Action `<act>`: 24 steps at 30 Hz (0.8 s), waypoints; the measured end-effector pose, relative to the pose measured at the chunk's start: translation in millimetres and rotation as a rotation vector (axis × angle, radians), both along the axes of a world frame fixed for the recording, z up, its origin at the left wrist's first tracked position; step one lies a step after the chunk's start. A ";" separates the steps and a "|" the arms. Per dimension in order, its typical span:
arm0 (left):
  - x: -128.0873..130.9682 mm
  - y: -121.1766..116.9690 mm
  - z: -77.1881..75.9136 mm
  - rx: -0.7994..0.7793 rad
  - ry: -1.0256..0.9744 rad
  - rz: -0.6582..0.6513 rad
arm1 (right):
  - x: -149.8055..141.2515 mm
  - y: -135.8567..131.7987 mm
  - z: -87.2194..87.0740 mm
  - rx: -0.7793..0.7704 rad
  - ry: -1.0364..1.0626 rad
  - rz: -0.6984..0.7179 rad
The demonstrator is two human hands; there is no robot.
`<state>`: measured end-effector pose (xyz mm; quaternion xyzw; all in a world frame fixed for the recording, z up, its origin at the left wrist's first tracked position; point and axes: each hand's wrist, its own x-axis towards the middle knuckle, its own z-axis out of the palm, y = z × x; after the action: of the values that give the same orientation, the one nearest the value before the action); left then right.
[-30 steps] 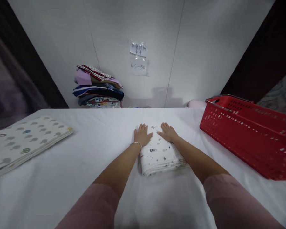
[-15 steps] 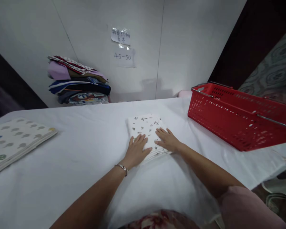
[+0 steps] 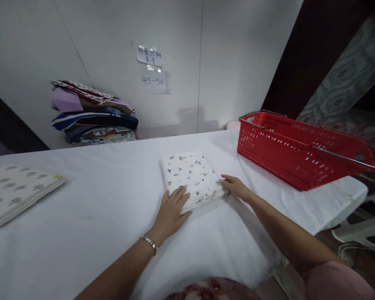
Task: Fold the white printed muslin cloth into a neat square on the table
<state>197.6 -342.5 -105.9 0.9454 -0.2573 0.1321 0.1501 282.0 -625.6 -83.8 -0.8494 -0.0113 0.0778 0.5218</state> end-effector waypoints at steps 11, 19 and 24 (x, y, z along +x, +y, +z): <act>21.7 111.0 26.2 0.163 -0.132 0.252 | -51.9 39.7 -12.6 0.160 0.139 0.256; -11.8 41.9 31.8 -0.131 -0.172 0.055 | -32.8 57.6 4.0 -0.195 -0.582 0.444; -7.1 5.0 29.9 -0.121 -0.048 0.008 | -35.0 71.1 4.8 -0.352 -0.724 0.637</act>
<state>190.5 -337.4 -76.0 0.9322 -0.2486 0.1706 0.2003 246.9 -554.5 -79.0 -0.8513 -0.4362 -0.0656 0.2840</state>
